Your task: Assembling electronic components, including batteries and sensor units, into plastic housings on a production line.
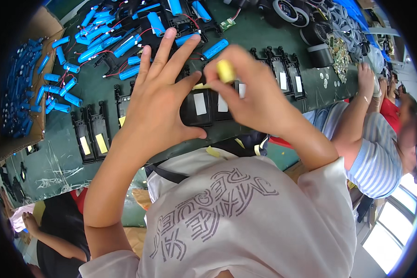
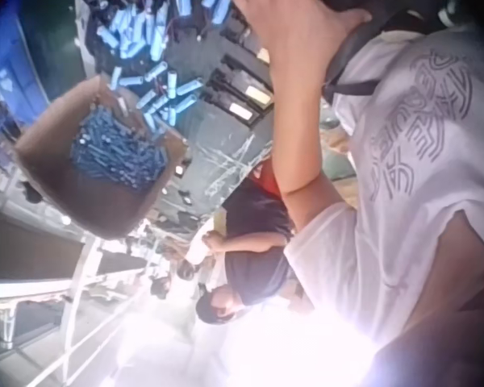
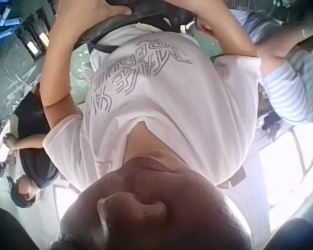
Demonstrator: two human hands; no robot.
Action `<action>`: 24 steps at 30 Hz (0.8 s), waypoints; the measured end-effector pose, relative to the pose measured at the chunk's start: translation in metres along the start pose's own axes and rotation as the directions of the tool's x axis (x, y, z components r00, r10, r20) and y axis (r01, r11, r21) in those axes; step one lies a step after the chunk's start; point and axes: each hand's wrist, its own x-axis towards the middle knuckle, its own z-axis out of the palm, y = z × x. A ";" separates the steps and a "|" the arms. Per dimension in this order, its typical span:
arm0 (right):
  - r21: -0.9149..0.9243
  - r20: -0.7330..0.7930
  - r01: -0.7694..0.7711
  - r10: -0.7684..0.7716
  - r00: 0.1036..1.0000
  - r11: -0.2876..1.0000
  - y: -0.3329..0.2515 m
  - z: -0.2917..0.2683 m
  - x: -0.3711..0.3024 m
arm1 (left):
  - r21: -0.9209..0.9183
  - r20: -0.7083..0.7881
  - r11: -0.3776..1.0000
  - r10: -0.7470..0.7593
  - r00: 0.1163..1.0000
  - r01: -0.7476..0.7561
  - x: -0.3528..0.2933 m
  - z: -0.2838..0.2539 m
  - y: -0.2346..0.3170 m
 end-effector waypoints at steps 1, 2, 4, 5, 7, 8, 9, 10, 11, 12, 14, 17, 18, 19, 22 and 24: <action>0.117 -0.040 -0.086 0.091 0.995 0.989 -0.009 -0.006 0.000 | -0.004 0.000 1.000 -0.004 1.000 0.004 -0.001 0.000 -0.001; 0.090 -0.091 0.050 -0.042 0.995 0.995 -0.009 -0.004 0.000 | -0.005 -0.001 1.000 -0.011 1.000 0.011 -0.002 -0.001 -0.001; -0.161 -0.014 0.223 -0.228 0.974 0.961 -0.005 0.006 0.002 | 0.009 -0.021 0.999 -0.033 0.999 0.033 -0.005 -0.005 -0.004; -0.148 0.021 0.288 -0.288 0.957 0.946 -0.001 0.014 0.005 | 0.035 -0.019 0.999 -0.036 0.999 0.037 -0.007 -0.014 -0.006; -0.186 0.086 0.388 -0.378 0.922 0.903 0.008 0.030 0.009 | 0.058 -0.017 0.998 -0.037 0.999 0.038 -0.011 -0.023 -0.013; -0.217 0.110 0.432 -0.418 0.902 0.875 0.006 0.034 0.013 | 0.050 -0.017 0.998 -0.027 1.000 0.027 -0.012 -0.023 -0.015; -0.209 0.118 0.443 -0.428 0.896 0.872 0.005 0.035 0.015 | 0.041 -0.016 0.999 -0.015 1.000 0.016 -0.012 -0.023 -0.018; -0.288 0.155 0.431 -0.402 0.902 0.855 0.003 0.037 0.017 | 0.020 -0.031 1.000 -0.013 0.999 0.014 -0.011 -0.023 -0.021; -0.366 0.188 0.417 -0.373 0.908 0.832 0.001 0.039 0.020 | 0.018 -0.034 1.000 -0.014 0.999 0.015 -0.011 -0.021 -0.024; -0.375 0.202 0.422 -0.372 0.906 0.826 -0.001 0.042 0.022 | 0.016 -0.036 1.000 -0.014 0.999 0.014 -0.012 -0.019 -0.027; -0.386 0.225 0.441 -0.381 0.897 0.810 -0.003 0.045 0.023 | 0.011 -0.057 1.000 -0.006 0.998 0.007 -0.011 -0.015 -0.031; -0.395 0.277 0.469 -0.384 0.881 0.790 -0.002 0.051 0.030 | 0.009 -0.072 1.000 0.004 0.997 -0.004 -0.010 -0.013 -0.034; -0.391 0.306 0.480 -0.381 0.873 0.786 0.000 0.052 0.033 | -0.012 -0.080 1.000 -0.001 0.997 0.000 -0.010 -0.012 -0.035; -0.390 0.307 0.481 -0.382 0.872 0.785 0.002 0.051 0.036 | -0.029 -0.092 1.000 -0.009 0.996 0.007 -0.011 -0.013 -0.036; -0.330 0.285 0.497 -0.418 0.863 0.802 0.008 0.049 0.039 | -0.025 -0.089 0.999 -0.037 0.995 0.035 -0.012 -0.010 -0.039; -0.283 0.178 0.435 -0.399 0.899 0.855 0.015 0.050 0.033 | -0.012 -0.075 0.999 -0.036 0.997 0.035 -0.012 -0.009 -0.035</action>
